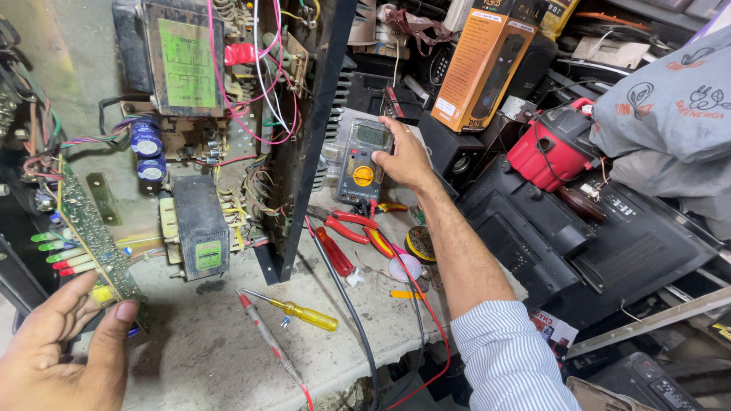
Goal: The person solders components on a green circuit board removed from an amplifier chassis, holding the board with one hand and the soldering iron with the other. They then probe the board and the amplifier's internal terminals with multimeter test leads, repositioning the board between checks.
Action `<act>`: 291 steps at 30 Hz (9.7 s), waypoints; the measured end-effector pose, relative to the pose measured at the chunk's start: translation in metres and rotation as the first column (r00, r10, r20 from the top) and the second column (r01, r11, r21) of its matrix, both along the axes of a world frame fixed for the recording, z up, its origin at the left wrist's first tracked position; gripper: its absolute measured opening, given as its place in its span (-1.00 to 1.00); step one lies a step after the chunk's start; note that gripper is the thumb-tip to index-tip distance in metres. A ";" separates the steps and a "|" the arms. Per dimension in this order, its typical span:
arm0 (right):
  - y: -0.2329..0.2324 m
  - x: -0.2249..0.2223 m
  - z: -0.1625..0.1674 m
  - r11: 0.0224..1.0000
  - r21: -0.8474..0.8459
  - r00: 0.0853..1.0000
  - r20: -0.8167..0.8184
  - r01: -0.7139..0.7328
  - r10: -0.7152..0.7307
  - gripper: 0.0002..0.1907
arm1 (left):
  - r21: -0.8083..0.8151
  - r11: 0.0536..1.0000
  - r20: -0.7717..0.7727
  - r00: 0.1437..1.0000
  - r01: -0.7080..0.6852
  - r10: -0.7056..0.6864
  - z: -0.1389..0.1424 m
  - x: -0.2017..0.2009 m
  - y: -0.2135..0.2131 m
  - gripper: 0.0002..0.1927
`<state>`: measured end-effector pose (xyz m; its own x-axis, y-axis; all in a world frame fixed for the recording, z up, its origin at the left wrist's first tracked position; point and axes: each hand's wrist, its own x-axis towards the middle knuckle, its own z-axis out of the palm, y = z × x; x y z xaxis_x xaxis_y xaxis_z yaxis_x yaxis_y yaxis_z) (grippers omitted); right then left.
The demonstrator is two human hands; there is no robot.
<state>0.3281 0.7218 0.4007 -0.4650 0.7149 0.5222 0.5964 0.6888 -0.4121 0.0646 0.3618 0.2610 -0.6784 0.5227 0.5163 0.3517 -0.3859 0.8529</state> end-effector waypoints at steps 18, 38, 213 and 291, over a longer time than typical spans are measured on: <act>-0.017 -0.011 0.012 0.992 0.045 0.992 0.031 0.122 -0.123 -0.25 | -0.188 0.911 -0.319 0.900 -0.368 0.298 0.034 0.017 -0.016 -0.56; -0.017 -0.007 0.012 0.996 0.072 0.999 -0.016 0.050 -0.049 -0.27 | -0.214 0.900 -0.338 0.893 -0.379 0.295 0.031 0.014 -0.017 -0.55; -0.206 -0.125 -0.060 0.585 0.008 0.450 -0.631 -0.811 0.632 -0.80 | -0.167 0.981 -0.033 0.995 -0.101 0.097 0.041 0.022 -0.012 -0.53; -0.207 -0.124 -0.056 0.478 -0.278 0.530 -0.648 -0.833 0.547 -0.80 | -0.202 0.969 -0.089 0.988 -0.145 0.129 0.045 0.026 -0.014 -0.53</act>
